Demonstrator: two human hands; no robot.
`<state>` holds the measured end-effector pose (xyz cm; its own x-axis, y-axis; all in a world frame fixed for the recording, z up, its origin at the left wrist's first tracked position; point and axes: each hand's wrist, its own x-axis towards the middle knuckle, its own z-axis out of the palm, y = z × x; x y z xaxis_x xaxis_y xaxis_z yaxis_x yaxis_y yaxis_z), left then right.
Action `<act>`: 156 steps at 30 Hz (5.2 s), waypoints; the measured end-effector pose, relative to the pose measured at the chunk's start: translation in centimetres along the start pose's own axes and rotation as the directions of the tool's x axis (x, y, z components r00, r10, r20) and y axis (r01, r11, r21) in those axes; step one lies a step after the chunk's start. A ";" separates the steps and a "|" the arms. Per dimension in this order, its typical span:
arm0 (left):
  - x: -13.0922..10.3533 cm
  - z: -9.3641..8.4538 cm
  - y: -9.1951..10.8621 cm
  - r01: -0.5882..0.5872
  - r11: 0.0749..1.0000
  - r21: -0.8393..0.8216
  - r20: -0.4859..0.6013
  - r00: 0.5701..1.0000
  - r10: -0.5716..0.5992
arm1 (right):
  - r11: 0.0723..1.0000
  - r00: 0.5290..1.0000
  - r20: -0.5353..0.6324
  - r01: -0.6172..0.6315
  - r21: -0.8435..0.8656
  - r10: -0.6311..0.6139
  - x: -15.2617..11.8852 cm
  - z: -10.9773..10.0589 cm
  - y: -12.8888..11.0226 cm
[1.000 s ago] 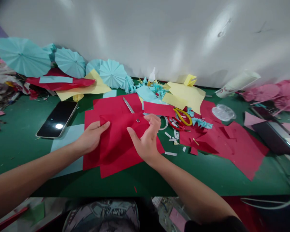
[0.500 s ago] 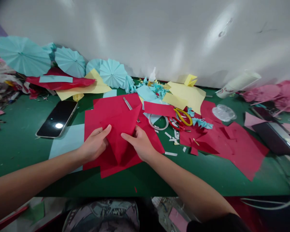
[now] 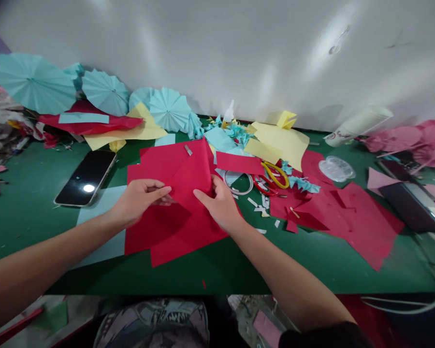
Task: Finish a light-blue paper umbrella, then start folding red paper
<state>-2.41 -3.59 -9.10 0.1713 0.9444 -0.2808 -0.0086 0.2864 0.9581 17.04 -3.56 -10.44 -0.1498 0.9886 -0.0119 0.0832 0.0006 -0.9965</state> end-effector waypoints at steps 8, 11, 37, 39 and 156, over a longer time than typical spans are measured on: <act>-0.3 0.2 0.1 0.033 0.999 0.010 0.092 0.995 -0.033 | 0.971 0.997 -0.056 0.043 -0.234 -0.057 -0.3 0.1 -0.7; -0.2 0.2 0.1 0.044 0.999 -0.002 0.103 0.994 -0.043 | 0.963 0.996 -0.060 0.042 -0.267 -0.060 -0.3 0.1 -0.9; -0.2 -0.1 -0.4 0.065 0.995 -0.073 0.243 0.969 -0.046 | 0.986 0.996 -0.062 0.054 -0.156 -0.064 0.0 -0.1 -0.6; 0.0 -0.2 -0.5 0.067 0.994 -0.082 0.227 0.973 -0.047 | 0.984 0.993 -0.088 0.061 -0.170 -0.077 0.1 -0.3 -0.5; 1.4 -2.5 1.0 -0.033 0.988 0.151 0.263 0.965 -0.008 | 0.997 0.992 -0.101 -0.070 0.018 0.072 0.6 -1.1 0.3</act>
<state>-4.67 -1.62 -8.71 0.4247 0.8661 -0.2636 0.1345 0.2276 0.9644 18.06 -2.76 -10.69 -0.0435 0.9962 -0.0751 0.0759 -0.0717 -0.9945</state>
